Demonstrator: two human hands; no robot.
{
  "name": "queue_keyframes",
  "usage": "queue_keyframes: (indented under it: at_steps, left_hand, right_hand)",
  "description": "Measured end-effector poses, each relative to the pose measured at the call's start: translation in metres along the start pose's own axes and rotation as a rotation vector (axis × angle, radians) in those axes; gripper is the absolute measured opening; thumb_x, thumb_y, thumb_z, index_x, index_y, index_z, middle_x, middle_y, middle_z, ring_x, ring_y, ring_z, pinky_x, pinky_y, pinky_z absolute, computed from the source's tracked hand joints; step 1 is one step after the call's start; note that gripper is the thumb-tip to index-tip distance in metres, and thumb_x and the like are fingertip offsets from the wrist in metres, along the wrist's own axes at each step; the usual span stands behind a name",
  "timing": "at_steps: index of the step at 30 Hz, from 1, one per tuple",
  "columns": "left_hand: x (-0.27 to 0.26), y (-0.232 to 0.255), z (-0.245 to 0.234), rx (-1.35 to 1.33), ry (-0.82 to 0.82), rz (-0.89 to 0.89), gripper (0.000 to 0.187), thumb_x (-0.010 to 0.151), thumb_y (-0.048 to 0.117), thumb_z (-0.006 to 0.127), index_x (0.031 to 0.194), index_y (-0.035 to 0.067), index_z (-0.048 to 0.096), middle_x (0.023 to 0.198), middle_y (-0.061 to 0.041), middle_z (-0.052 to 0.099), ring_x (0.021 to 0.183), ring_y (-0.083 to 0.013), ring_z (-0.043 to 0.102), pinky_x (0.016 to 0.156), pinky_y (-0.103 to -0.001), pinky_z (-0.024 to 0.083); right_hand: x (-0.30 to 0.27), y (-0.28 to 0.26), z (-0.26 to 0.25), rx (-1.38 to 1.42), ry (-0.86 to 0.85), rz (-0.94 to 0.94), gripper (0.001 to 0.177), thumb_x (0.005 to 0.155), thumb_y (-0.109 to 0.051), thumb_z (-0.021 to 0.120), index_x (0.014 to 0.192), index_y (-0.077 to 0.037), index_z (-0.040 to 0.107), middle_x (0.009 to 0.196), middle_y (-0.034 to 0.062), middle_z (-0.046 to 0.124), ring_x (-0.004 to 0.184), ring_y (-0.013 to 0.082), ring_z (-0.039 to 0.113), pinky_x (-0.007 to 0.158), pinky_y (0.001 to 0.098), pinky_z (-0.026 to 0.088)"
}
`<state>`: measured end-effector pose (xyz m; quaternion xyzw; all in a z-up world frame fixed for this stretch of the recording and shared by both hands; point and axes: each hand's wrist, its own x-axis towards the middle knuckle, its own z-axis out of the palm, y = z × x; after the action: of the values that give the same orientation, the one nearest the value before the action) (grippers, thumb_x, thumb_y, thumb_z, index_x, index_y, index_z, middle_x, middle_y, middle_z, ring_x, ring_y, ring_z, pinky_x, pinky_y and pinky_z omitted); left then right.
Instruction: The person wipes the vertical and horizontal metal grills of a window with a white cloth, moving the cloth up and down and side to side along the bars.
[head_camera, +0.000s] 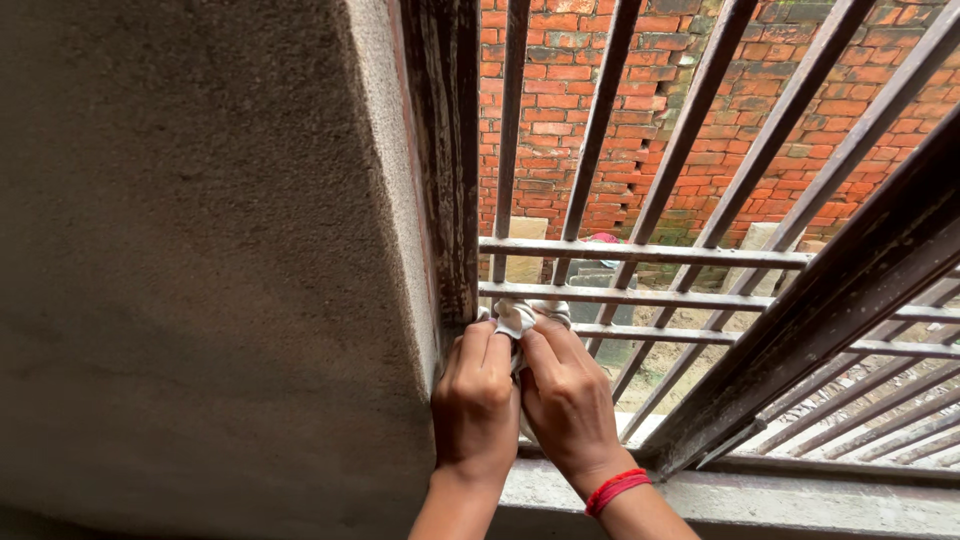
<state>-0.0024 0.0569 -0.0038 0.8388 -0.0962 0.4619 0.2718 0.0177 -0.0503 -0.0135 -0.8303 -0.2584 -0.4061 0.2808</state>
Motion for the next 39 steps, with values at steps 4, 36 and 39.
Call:
queue_keyframes:
  at_steps: [4, 36, 39]
  left_hand:
    - [-0.002, 0.001, -0.003, -0.003, -0.031, -0.019, 0.01, 0.08, -0.005, 0.069, 0.088, -0.001, 0.067, 0.098, -0.016, 0.069, 0.093, -0.0348, 0.071, 0.075, -0.045, 0.059]
    - [-0.053, 0.003, 0.044, -0.144, -0.132, -0.163, 0.052, 0.09, -0.001, 0.064, 0.139, -0.009, 0.048, 0.132, -0.03, 0.056, 0.117, -0.0431, 0.064, 0.093, -0.044, 0.059]
    - [-0.057, -0.005, 0.043, -0.246, -0.162, -0.193, 0.045, 0.097, 0.003, 0.059, 0.139, -0.005, 0.047, 0.13, -0.028, 0.059, 0.115, -0.0423, 0.066, 0.091, -0.045, 0.06]
  right_hand:
    - [-0.006, -0.001, 0.003, 0.0, 0.034, 0.026, 0.034, 0.08, 0.005, 0.066, 0.114, 0.001, 0.068, 0.119, 0.0192, 0.07, 0.107, 0.0373, 0.069, 0.089, 0.0435, 0.057]
    - [-0.047, 0.022, 0.017, 0.101, 0.055, 0.349, 0.037, 0.089, -0.014, 0.07, 0.121, 0.003, 0.063, 0.113, 0.0227, 0.071, 0.098, 0.0392, 0.073, 0.083, 0.0483, 0.058]
    - [-0.045, 0.022, 0.021, 0.16, 0.016, 0.521, 0.031, 0.089, -0.015, 0.069, 0.115, 0.001, 0.064, 0.1, 0.0206, 0.074, 0.09, 0.038, 0.075, 0.074, 0.0468, 0.059]
